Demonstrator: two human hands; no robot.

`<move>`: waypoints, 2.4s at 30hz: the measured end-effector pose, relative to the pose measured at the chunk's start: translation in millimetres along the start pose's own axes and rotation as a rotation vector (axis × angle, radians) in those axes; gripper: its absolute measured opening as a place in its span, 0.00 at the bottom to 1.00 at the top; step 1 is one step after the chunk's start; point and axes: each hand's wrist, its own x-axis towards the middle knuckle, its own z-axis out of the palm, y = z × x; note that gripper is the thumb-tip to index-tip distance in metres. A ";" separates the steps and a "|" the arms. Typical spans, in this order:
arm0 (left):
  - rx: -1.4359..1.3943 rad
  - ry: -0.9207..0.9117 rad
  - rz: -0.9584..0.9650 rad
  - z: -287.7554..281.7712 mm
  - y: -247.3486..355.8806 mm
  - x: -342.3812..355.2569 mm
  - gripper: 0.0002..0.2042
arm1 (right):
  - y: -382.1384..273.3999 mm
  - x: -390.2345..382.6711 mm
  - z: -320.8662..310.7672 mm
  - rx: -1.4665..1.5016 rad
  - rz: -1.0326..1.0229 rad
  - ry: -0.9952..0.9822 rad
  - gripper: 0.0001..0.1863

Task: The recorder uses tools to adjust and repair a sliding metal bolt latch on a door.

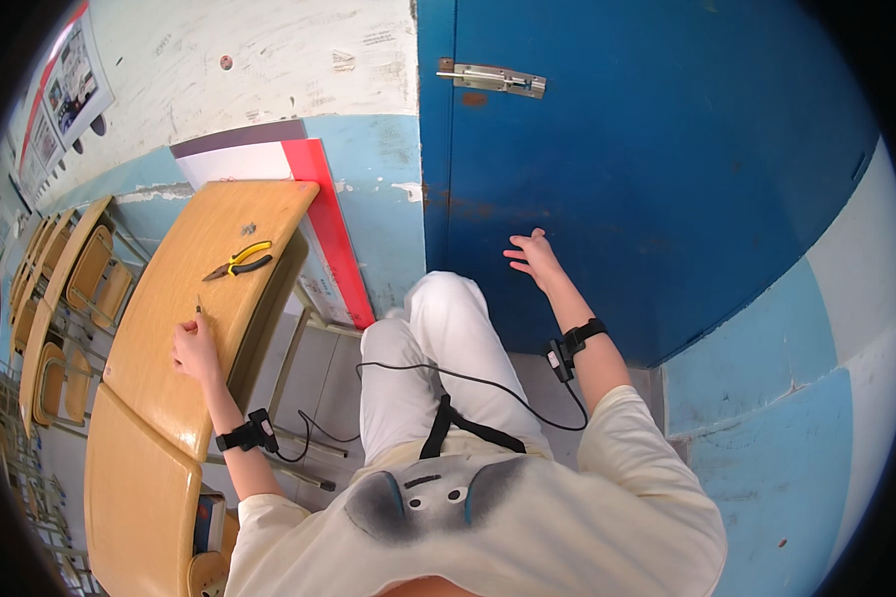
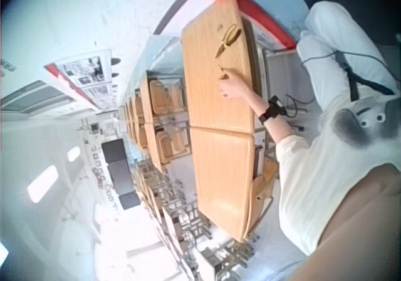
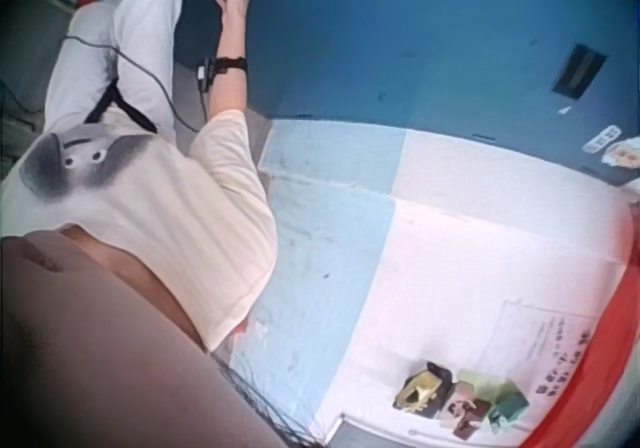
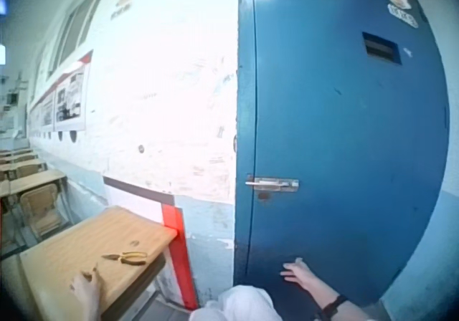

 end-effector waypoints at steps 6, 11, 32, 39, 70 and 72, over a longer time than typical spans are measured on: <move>0.005 -0.022 -0.011 -3.0 2.0 -1.1 0.15 | -3.7 8.7 -4.3 -0.047 -0.009 0.020 0.45; 0.025 -0.002 0.003 -1.2 3.5 -4.2 0.14 | -7.5 13.3 -4.4 0.030 0.014 0.003 0.45; 0.189 0.013 0.048 0.4 4.7 -3.3 0.14 | -7.0 19.7 -19.1 0.641 0.078 -0.100 0.21; 0.191 0.049 0.126 0.0 5.2 -4.2 0.16 | 8.6 5.3 -18.2 0.677 -0.025 -0.155 0.10; -0.163 -0.734 0.718 96.7 131.2 117.5 0.09 | 139.8 -59.7 -67.3 0.651 0.254 -0.092 0.25; -0.158 -0.735 0.729 104.2 129.3 118.6 0.07 | 140.9 -57.8 -64.1 0.656 0.242 -0.069 0.25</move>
